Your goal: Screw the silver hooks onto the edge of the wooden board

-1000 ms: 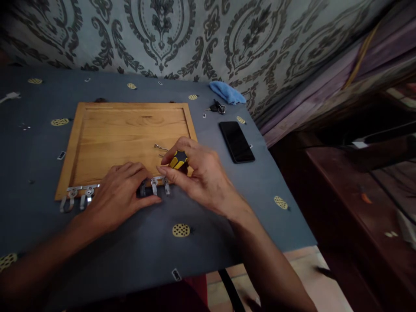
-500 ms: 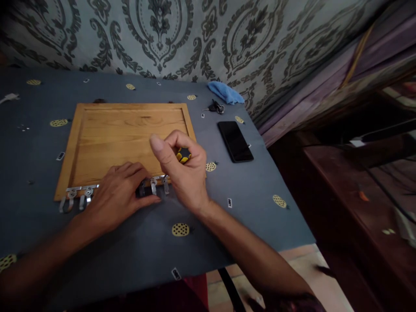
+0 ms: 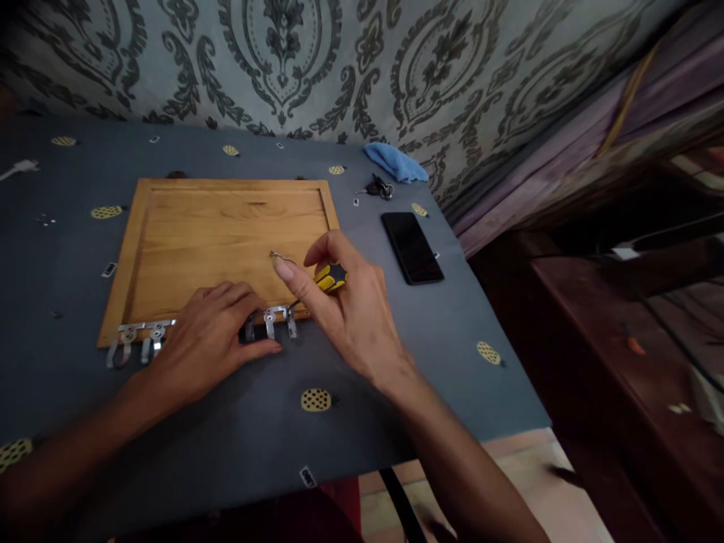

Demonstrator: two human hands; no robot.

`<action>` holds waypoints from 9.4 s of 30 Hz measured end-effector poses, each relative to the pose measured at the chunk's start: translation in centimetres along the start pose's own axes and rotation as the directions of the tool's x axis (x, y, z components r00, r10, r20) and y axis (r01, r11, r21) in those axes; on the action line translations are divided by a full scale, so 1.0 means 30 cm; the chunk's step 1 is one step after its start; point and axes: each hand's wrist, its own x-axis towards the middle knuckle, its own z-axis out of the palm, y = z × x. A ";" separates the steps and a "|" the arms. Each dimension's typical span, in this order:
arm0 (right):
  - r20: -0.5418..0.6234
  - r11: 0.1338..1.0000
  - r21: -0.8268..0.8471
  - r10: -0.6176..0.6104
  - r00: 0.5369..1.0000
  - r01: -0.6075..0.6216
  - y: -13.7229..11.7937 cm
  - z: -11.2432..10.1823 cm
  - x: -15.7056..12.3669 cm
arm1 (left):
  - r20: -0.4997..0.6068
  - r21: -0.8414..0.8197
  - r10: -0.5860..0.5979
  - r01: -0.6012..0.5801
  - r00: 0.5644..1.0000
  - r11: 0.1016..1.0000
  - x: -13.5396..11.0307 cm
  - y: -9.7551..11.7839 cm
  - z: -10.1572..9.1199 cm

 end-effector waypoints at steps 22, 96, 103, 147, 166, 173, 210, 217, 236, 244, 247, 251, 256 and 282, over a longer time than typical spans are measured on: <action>-0.025 0.977 0.206 -0.042 0.999 0.046 0.030 -0.014 -0.059 | -0.036 -0.001 0.013 -0.013 0.999 1.000 -0.004 -0.004 0.004; -0.146 0.961 0.273 -0.007 0.989 0.047 0.023 0.038 -0.078 | -0.034 -0.120 -0.051 0.047 0.998 0.992 -0.005 -0.010 0.006; -0.133 0.968 0.245 -0.018 0.991 0.050 0.027 0.054 -0.079 | -0.048 -0.120 -0.053 0.047 0.997 0.992 -0.004 -0.007 0.013; 0.286 0.857 0.510 -0.083 0.955 -0.079 0.001 0.018 -0.008 | -0.051 -0.104 -0.067 0.061 0.996 0.993 -0.006 -0.004 0.009; 0.169 0.868 0.495 -0.047 0.984 -0.043 0.002 0.031 -0.013 | -0.075 -0.129 -0.072 0.062 0.995 0.990 0.001 -0.004 0.013; 0.172 0.849 0.522 -0.011 0.985 -0.081 0.006 0.029 0.000 | -0.094 -0.125 -0.054 0.042 0.994 0.991 -0.001 -0.010 0.019; 0.235 0.849 0.527 -0.110 0.966 -0.031 0.020 0.017 0.013 | -0.078 -0.117 -0.058 0.048 0.995 0.992 0.000 -0.007 0.020; 0.152 0.861 0.507 -0.115 0.982 0.022 0.007 0.045 0.008 | -0.077 -0.139 -0.057 0.046 0.995 0.989 0.000 -0.005 0.019; 0.103 0.875 0.482 -0.113 0.988 0.050 0.001 0.065 -0.007 | -0.098 -0.146 -0.053 0.038 0.994 0.989 -0.007 -0.012 0.023; 0.081 0.879 0.474 -0.108 0.991 0.057 -0.002 0.060 -0.013 | 0.001 -0.245 -0.102 0.099 0.995 0.964 -0.014 -0.012 -0.021; 0.070 0.879 0.474 -0.100 0.993 0.055 0.002 0.060 -0.014 | -0.001 -0.222 -0.091 0.089 0.996 0.971 -0.017 -0.012 -0.022; 0.067 0.869 0.491 -0.113 0.991 0.066 0.007 0.062 -0.015 | -0.008 -0.189 -0.073 0.070 0.997 0.980 -0.018 -0.013 -0.015; 0.060 0.883 0.464 -0.110 0.992 0.069 0.009 0.059 -0.018 | -0.018 -0.156 -0.058 0.055 0.998 0.986 -0.017 -0.015 -0.006; -0.122 0.921 0.375 -0.060 0.991 0.102 -0.010 0.022 -0.051 | -0.023 -0.157 -0.076 0.072 0.997 0.985 -0.008 -0.008 -0.005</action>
